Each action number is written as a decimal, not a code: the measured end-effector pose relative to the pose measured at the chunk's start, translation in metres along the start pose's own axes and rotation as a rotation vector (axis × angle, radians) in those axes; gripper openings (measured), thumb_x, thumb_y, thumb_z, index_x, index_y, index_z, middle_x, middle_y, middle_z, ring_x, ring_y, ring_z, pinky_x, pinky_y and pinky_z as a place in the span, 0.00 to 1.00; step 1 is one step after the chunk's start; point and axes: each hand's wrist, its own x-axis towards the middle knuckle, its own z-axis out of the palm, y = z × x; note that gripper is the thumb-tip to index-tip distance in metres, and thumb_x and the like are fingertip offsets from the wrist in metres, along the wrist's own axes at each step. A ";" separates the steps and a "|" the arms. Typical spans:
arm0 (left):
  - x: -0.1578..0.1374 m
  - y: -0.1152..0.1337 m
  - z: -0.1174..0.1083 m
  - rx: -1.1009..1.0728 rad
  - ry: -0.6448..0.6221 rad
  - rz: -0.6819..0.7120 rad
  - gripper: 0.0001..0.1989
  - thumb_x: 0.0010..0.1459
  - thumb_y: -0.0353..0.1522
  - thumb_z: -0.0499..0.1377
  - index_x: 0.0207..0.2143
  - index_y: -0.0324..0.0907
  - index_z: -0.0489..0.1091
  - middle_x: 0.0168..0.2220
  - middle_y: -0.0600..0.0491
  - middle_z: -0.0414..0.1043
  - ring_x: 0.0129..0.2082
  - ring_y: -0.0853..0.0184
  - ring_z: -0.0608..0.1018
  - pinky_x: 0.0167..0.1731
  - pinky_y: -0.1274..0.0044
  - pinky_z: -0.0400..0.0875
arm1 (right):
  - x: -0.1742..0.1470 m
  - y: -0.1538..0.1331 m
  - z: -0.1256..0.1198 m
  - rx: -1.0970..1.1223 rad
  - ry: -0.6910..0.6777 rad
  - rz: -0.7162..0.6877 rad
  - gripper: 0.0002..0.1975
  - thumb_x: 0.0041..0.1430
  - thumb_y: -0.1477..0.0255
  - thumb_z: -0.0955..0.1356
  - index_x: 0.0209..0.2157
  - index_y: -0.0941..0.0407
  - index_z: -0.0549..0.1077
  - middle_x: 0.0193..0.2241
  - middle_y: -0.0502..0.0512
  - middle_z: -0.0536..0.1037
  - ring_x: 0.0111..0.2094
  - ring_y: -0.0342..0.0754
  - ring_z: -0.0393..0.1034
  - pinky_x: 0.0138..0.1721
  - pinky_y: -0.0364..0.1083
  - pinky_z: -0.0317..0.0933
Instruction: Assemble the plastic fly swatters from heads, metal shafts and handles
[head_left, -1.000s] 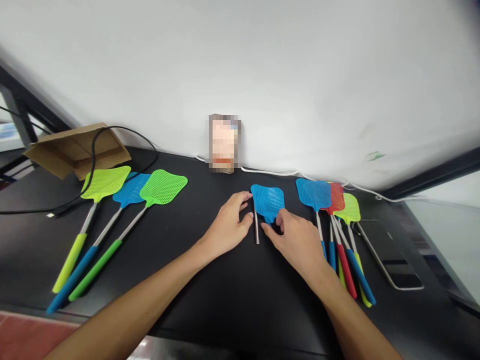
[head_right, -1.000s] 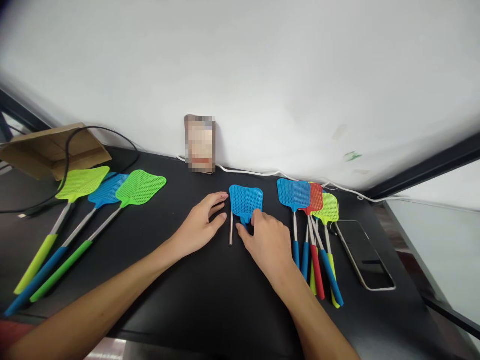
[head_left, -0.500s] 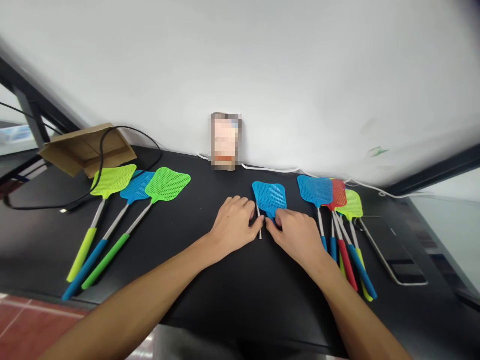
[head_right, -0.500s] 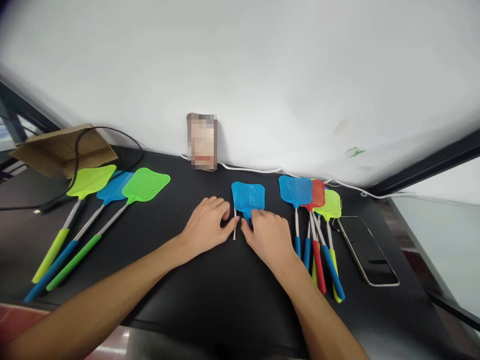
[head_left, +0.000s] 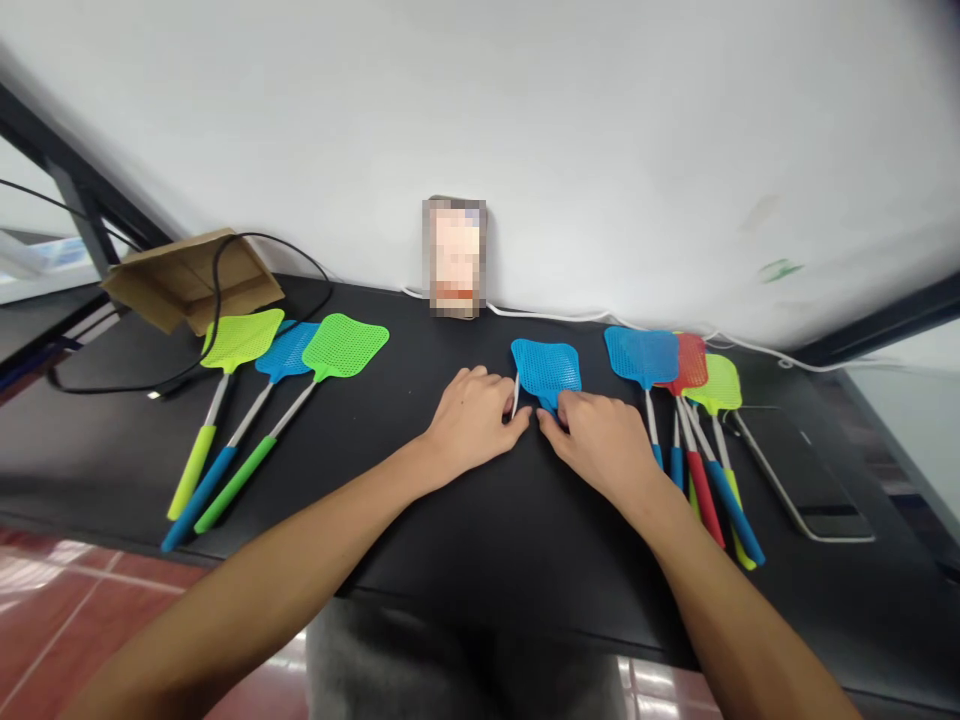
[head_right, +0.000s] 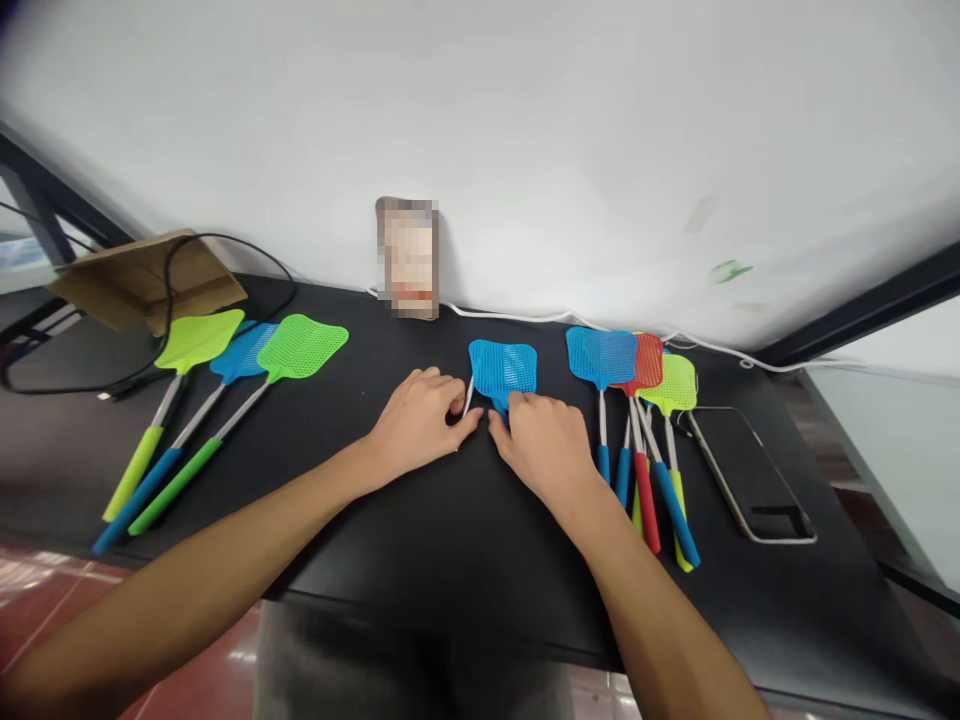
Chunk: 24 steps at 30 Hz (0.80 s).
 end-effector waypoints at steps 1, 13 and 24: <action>0.000 0.000 0.000 0.006 -0.005 -0.001 0.15 0.62 0.40 0.58 0.25 0.44 0.64 0.27 0.50 0.73 0.35 0.59 0.72 0.38 0.67 0.63 | 0.000 0.000 0.000 -0.004 -0.004 -0.002 0.17 0.69 0.60 0.62 0.34 0.56 0.74 0.32 0.59 0.81 0.30 0.55 0.75 0.27 0.48 0.47; -0.001 -0.001 -0.003 0.082 -0.013 -0.045 0.14 0.60 0.37 0.57 0.24 0.42 0.70 0.26 0.48 0.72 0.33 0.59 0.74 0.41 0.66 0.67 | 0.002 0.000 -0.003 -0.021 -0.016 0.040 0.21 0.69 0.58 0.61 0.37 0.57 0.77 0.33 0.63 0.81 0.35 0.58 0.76 0.32 0.48 0.55; -0.001 -0.003 -0.003 0.085 -0.020 -0.022 0.15 0.60 0.37 0.55 0.23 0.41 0.73 0.24 0.47 0.72 0.33 0.57 0.75 0.42 0.63 0.68 | 0.004 0.001 -0.002 -0.038 -0.027 0.028 0.22 0.69 0.55 0.60 0.37 0.57 0.76 0.33 0.63 0.80 0.33 0.57 0.75 0.30 0.48 0.53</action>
